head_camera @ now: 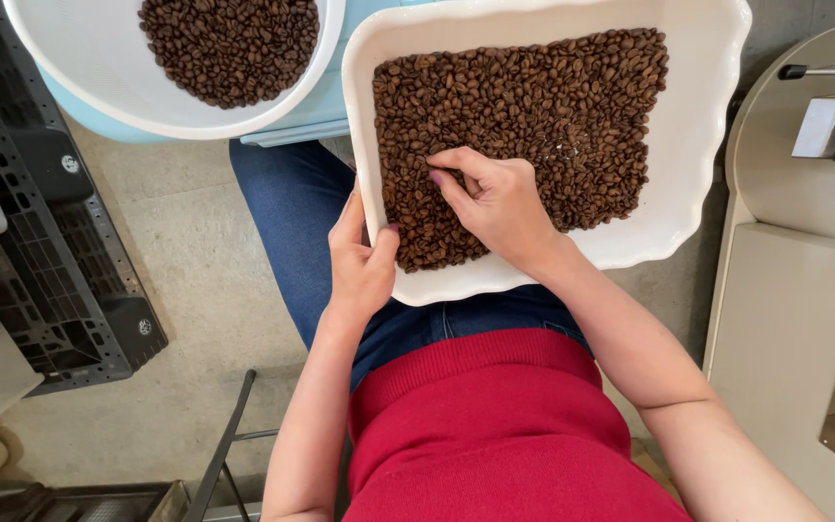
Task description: Manually sorting roasted coffee beans in a tray to remove defects
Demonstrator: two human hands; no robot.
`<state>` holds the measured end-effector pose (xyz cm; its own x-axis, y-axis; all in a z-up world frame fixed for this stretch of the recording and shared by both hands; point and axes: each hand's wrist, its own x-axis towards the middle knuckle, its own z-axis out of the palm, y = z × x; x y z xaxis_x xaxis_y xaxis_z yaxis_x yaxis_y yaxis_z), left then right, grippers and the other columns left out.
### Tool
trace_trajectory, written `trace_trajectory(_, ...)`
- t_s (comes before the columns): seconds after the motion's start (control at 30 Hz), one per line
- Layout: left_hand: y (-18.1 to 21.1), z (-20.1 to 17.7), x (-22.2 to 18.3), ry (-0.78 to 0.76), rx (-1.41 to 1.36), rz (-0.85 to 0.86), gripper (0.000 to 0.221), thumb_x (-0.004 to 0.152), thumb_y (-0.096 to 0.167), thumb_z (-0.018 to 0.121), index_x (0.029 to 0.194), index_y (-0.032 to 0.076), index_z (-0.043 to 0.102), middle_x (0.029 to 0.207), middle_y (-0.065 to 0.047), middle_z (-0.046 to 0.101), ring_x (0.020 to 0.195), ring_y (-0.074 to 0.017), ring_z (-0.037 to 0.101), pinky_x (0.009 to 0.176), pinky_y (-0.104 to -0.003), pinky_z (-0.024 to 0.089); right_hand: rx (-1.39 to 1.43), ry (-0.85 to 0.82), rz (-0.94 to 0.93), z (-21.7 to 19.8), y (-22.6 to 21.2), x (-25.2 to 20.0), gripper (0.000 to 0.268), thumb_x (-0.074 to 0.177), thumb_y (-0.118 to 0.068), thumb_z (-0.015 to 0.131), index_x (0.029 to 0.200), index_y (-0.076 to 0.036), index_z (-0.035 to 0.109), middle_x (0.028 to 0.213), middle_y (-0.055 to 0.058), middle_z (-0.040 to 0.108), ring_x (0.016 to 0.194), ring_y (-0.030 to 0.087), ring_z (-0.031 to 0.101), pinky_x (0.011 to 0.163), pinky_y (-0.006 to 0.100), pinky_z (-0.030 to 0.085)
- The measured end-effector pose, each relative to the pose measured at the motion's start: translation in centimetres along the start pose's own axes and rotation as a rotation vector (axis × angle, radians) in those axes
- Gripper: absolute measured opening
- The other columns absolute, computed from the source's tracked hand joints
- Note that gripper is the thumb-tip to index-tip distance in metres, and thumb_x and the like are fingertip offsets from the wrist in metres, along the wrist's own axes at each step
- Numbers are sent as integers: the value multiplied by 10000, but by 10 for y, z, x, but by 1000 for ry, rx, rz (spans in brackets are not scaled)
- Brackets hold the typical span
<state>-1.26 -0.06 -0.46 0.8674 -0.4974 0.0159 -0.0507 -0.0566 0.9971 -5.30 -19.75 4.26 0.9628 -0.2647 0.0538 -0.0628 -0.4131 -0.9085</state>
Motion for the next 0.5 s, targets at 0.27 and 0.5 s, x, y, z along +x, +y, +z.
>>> trace_trajectory(0.27,-7,0,-1,5,2,-12,725,866,-96,485,1573,-10,350,1527,-222,478,1439,-352,423,1186,-515,369,-6,-39,9,1,2,-5,157,923,65,674,984,-52,759,413,-25,348,387,109,373,454,253,366)
trace_trajectory(0.5,-9,-3,-3,8,7,-45,730,856,-87,509,1567,-3,369,1514,-199,500,1427,-327,449,1168,-492,400,-105,-104,24,0,11,-14,173,931,55,656,1025,-56,751,389,-11,366,359,128,409,455,248,387)
